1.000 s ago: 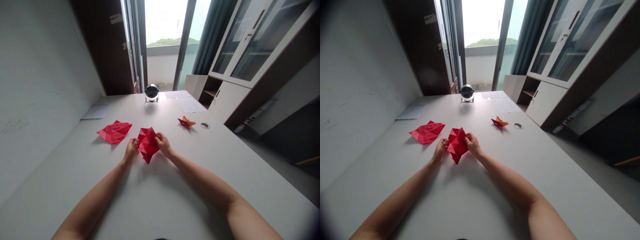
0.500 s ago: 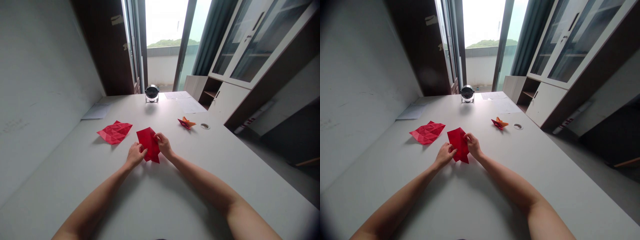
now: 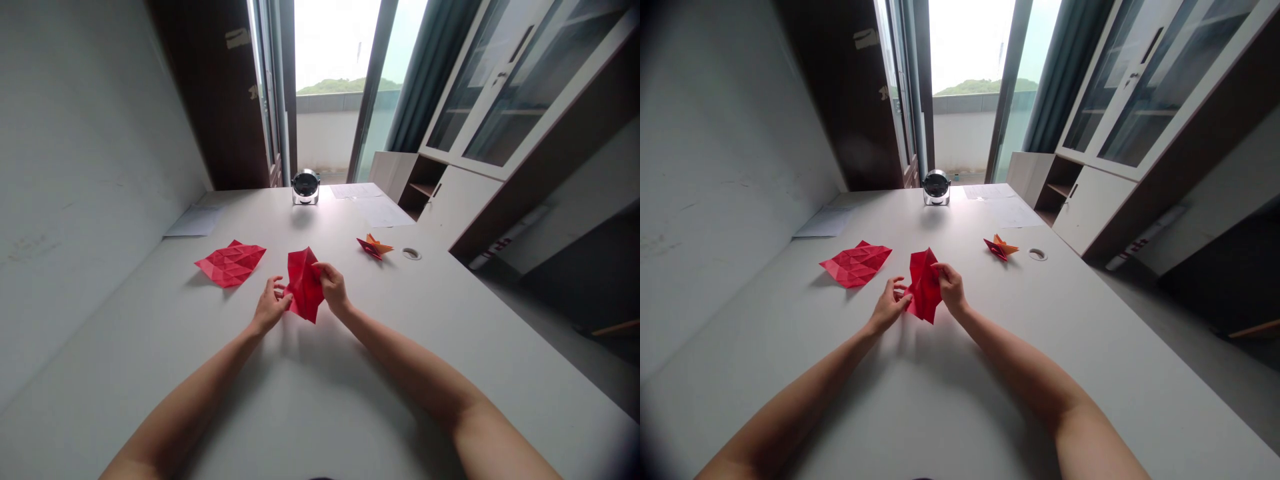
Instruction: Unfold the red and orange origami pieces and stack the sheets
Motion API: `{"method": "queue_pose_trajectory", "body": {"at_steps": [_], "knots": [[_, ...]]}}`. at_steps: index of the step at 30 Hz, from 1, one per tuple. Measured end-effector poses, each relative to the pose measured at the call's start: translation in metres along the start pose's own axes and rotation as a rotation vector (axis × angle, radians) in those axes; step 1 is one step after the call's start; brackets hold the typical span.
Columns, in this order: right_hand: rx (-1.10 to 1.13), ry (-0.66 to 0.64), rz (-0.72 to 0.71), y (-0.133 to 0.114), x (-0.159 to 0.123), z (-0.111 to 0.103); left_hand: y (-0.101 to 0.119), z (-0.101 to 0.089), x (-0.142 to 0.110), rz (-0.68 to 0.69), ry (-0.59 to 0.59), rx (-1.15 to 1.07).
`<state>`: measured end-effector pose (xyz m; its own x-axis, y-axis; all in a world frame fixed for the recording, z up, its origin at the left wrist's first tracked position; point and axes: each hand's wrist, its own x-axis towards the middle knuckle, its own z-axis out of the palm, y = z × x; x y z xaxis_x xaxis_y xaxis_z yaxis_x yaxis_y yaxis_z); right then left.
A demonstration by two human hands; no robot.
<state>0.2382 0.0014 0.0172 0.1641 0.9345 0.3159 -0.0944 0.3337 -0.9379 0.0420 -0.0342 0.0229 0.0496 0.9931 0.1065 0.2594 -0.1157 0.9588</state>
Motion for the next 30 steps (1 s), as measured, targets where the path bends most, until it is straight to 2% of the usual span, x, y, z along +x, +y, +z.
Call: {"method": "queue_pose_trajectory", "body": {"at_steps": [7,14,19,21,26,30], "knots": [[0.212,0.028,0.204,-0.003,0.007,-0.004,-0.005,0.002,0.007,-0.053,-0.155,-0.401],[0.231,0.064,0.298,0.001,0.018,-0.014,-0.01,-0.01,0.014,-0.082,-0.033,-0.402],[0.215,0.009,0.297,0.0,0.017,-0.015,-0.01,-0.01,0.018,-0.138,0.053,-0.478],[0.217,-0.024,0.294,0.0,0.015,-0.014,-0.008,-0.011,0.018,-0.207,0.019,-0.522],[0.191,-0.07,0.304,-0.002,0.011,-0.011,0.002,-0.02,0.017,-0.403,-0.168,-0.578],[0.202,-0.095,0.299,-0.005,0.009,-0.011,0.006,-0.02,0.015,-0.465,-0.15,-0.557]]}}
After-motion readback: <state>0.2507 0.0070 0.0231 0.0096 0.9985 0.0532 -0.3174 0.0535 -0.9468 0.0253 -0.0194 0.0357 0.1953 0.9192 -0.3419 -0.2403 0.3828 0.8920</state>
